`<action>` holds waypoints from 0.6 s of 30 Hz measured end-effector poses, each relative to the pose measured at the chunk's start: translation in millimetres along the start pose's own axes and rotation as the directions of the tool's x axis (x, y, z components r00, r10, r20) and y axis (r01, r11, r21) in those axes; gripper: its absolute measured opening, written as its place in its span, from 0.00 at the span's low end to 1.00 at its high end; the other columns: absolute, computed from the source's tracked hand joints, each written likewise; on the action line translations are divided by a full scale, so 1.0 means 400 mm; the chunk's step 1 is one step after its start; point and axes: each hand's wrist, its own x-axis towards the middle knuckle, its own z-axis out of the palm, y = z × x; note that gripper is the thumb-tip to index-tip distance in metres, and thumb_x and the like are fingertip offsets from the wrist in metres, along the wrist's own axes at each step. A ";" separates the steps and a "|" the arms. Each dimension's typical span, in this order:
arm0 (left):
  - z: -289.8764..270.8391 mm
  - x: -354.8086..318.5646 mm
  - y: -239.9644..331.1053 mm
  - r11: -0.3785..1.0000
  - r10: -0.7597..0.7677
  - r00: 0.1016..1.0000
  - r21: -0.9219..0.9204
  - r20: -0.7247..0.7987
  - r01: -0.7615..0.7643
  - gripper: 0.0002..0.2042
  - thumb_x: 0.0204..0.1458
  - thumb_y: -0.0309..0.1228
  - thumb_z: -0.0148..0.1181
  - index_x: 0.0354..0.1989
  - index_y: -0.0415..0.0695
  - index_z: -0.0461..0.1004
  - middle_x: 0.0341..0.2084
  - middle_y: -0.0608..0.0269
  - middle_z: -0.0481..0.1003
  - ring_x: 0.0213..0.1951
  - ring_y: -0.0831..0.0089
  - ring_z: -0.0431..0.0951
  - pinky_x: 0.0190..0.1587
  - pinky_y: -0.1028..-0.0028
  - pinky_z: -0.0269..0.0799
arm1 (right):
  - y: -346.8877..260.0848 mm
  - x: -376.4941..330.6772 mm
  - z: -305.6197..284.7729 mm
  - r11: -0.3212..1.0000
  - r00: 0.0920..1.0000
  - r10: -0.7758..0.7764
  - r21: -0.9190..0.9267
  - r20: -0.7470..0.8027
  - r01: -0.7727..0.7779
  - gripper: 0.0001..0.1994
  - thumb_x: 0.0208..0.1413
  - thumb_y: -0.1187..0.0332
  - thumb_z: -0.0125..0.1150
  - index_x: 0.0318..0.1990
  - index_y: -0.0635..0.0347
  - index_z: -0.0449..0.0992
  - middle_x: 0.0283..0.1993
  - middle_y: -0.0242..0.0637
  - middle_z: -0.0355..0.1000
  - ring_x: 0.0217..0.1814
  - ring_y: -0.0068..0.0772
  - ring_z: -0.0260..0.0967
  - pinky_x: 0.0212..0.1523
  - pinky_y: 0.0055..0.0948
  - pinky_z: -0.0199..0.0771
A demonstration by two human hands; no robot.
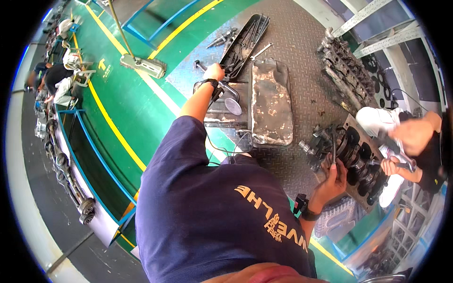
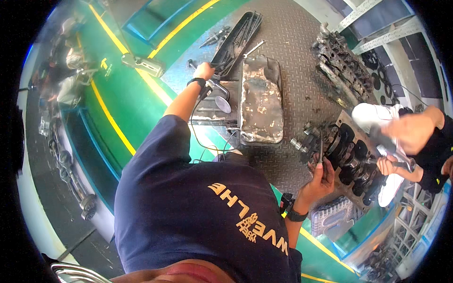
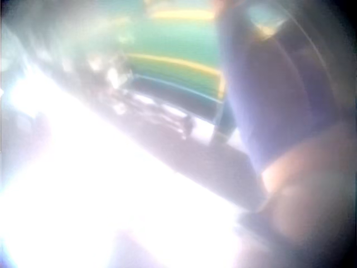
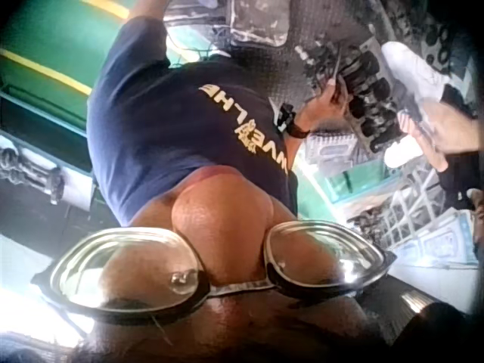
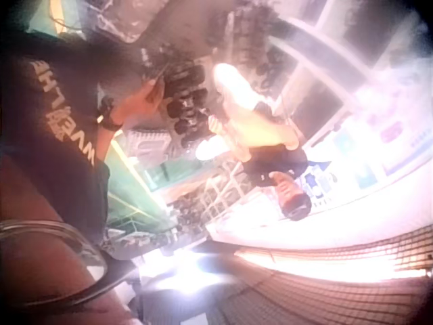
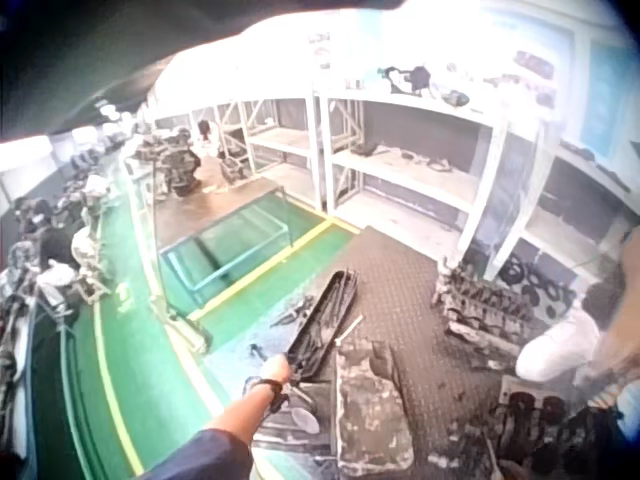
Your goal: The person works on an engine block on a metal workbench by hand and with a wrench, handling crankshaft bearing caps and bolts.
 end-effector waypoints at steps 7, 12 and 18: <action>-0.002 -0.159 0.138 0.929 0.308 0.948 0.186 0.082 -0.319 0.22 0.57 0.47 0.64 0.44 0.37 0.83 0.38 0.41 0.84 0.47 0.47 0.84 0.51 0.54 0.80 | -0.027 -0.036 0.010 0.997 0.995 0.072 0.005 0.063 -0.073 0.10 0.63 0.78 0.60 0.49 0.71 0.78 0.44 0.48 0.81 0.44 0.37 0.83 0.42 0.33 0.87; -0.162 -0.567 0.333 0.588 0.751 0.649 -0.564 0.117 -0.579 0.19 0.61 0.31 0.65 0.58 0.37 0.78 0.50 0.45 0.82 0.52 0.55 0.83 0.56 0.63 0.77 | 0.027 -0.026 -0.019 0.980 0.972 0.191 -0.083 0.135 -0.181 0.07 0.57 0.75 0.64 0.42 0.67 0.80 0.34 0.37 0.80 0.33 0.27 0.79 0.37 0.28 0.80; -0.109 -1.059 0.616 0.178 0.956 -0.049 -0.701 0.290 -0.691 0.38 0.55 0.24 0.67 0.75 0.40 0.56 0.66 0.42 0.69 0.65 0.51 0.73 0.65 0.60 0.69 | -0.010 -0.023 -0.155 0.985 0.977 0.005 -0.172 0.213 0.032 0.09 0.54 0.70 0.67 0.38 0.67 0.81 0.32 0.44 0.80 0.33 0.32 0.81 0.36 0.30 0.79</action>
